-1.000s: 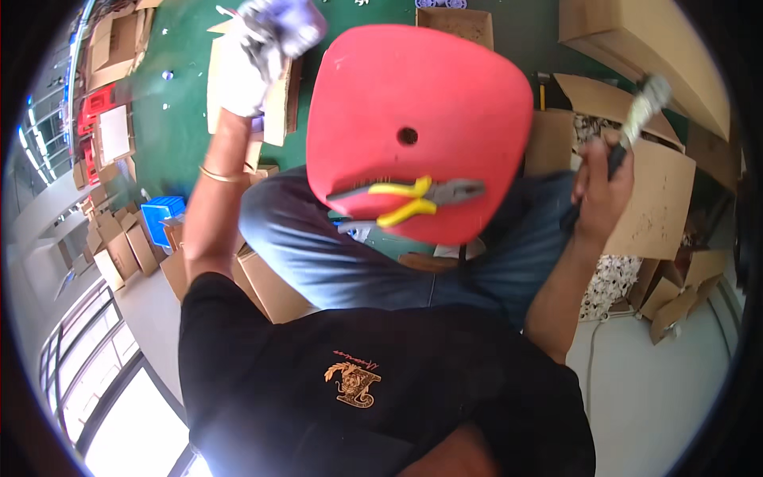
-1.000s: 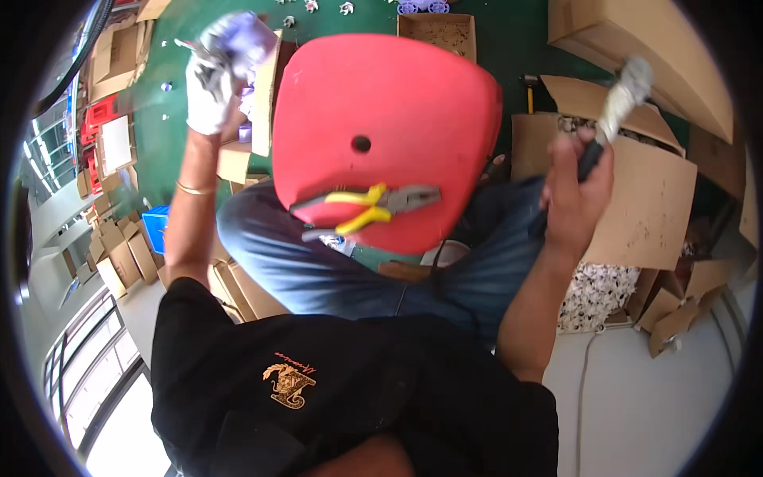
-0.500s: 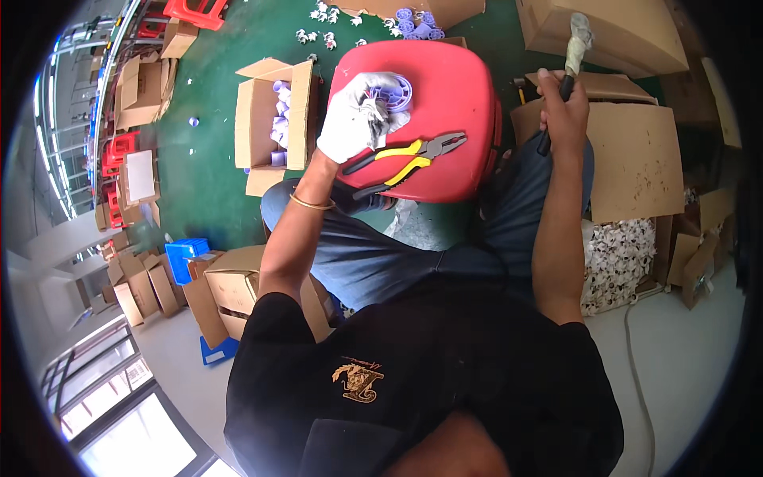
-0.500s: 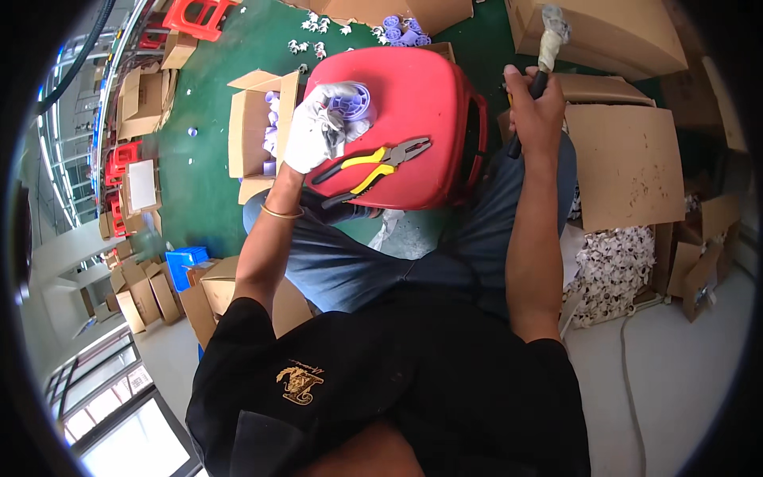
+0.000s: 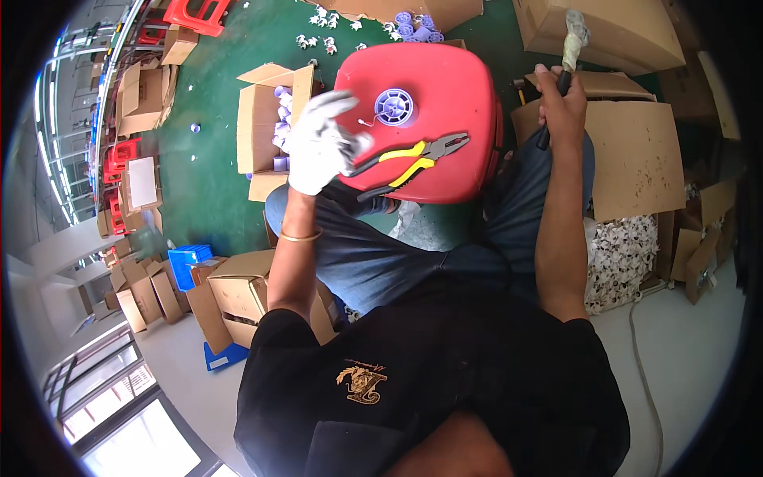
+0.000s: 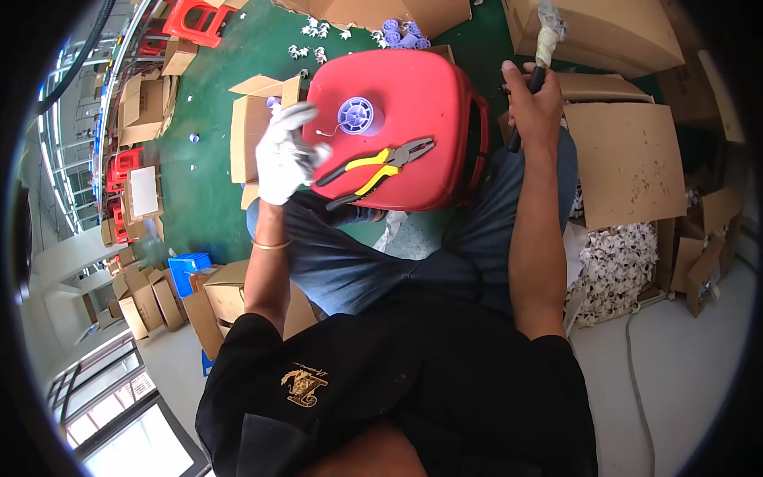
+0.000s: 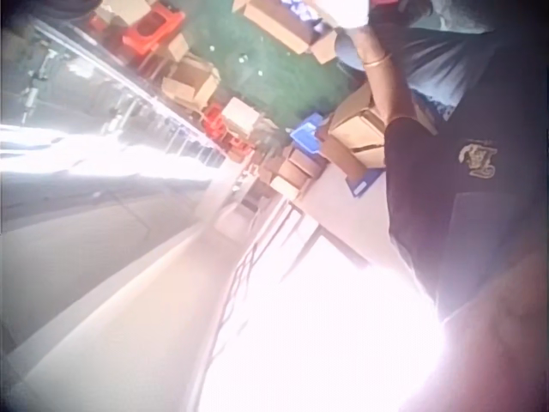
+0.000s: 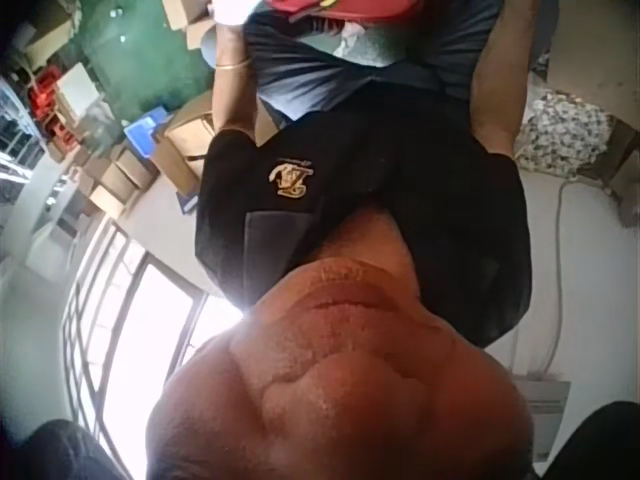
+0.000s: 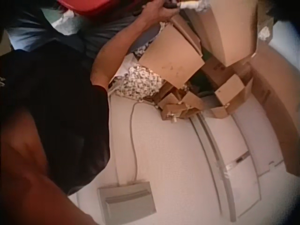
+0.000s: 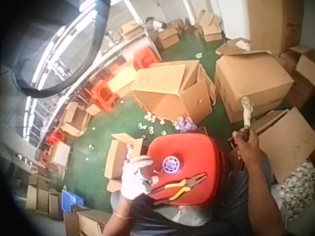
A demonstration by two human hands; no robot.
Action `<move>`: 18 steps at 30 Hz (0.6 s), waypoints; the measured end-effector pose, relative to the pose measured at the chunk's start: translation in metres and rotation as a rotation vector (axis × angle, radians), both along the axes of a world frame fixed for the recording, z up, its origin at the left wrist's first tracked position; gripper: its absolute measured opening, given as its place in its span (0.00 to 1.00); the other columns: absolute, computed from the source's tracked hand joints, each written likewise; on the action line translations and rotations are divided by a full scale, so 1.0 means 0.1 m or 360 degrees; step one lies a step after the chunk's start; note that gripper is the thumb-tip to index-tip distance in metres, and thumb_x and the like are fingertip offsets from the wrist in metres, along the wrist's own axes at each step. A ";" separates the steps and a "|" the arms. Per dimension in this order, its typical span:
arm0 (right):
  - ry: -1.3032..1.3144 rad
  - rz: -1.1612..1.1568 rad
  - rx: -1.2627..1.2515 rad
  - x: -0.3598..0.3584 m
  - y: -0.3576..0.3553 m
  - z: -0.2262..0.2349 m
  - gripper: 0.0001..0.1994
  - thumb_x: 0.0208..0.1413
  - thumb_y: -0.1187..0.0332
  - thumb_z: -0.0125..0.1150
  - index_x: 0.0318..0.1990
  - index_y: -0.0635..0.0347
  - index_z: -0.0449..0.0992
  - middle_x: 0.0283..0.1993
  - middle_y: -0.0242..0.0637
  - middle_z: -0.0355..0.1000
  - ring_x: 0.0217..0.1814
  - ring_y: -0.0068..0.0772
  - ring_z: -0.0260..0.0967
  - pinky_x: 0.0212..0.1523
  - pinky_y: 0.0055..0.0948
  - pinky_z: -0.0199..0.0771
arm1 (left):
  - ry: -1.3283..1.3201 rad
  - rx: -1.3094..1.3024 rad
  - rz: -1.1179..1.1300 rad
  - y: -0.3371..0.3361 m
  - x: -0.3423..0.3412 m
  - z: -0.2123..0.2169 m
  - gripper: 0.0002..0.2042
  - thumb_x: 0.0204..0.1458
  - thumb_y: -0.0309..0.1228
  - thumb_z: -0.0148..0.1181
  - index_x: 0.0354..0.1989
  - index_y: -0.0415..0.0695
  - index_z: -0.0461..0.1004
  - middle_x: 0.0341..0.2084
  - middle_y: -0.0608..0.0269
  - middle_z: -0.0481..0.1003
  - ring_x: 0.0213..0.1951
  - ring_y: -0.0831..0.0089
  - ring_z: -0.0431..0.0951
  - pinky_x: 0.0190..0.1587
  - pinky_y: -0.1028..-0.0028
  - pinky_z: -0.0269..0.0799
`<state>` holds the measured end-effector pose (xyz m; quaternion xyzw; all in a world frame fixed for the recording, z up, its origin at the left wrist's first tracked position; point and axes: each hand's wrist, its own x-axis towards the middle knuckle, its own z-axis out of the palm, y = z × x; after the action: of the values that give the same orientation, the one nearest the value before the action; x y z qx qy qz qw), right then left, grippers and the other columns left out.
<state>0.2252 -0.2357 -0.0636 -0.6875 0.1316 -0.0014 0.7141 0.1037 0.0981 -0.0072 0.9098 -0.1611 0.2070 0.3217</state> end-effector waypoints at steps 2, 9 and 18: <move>0.0000 -0.0016 -0.0001 0.01 -0.02 -0.02 0.21 0.54 0.58 0.66 0.47 0.64 0.68 0.28 0.31 0.68 0.15 0.14 0.54 0.14 0.17 0.54 | 0.0426 -0.0485 0.0255 0.31 -0.11 0.11 0.20 0.42 0.22 0.67 0.47 0.39 0.75 0.45 0.50 0.75 0.36 0.68 0.78 0.44 0.74 0.72; 0.0002 0.0037 -0.0044 0.02 -0.03 -0.06 0.22 0.54 0.57 0.66 0.47 0.65 0.68 0.27 0.30 0.67 0.15 0.14 0.55 0.14 0.17 0.55 | 0.0598 -0.2188 0.0106 0.08 0.19 0.44 0.11 0.55 0.23 0.57 0.44 0.31 0.71 0.39 0.43 0.75 0.40 0.54 0.79 0.45 0.63 0.78; -0.0099 0.0026 0.0033 -0.02 -0.10 -0.03 0.23 0.55 0.58 0.65 0.49 0.66 0.68 0.27 0.30 0.66 0.16 0.15 0.56 0.15 0.17 0.56 | 0.0604 -0.2178 -0.0130 -0.28 0.47 0.14 0.13 0.50 0.19 0.55 0.45 0.29 0.71 0.40 0.44 0.75 0.45 0.57 0.79 0.51 0.67 0.76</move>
<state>0.2237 -0.2454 -0.0670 -0.6808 0.1037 -0.0156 0.7249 0.1512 0.0702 0.0066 0.5173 0.0297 0.0876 0.8508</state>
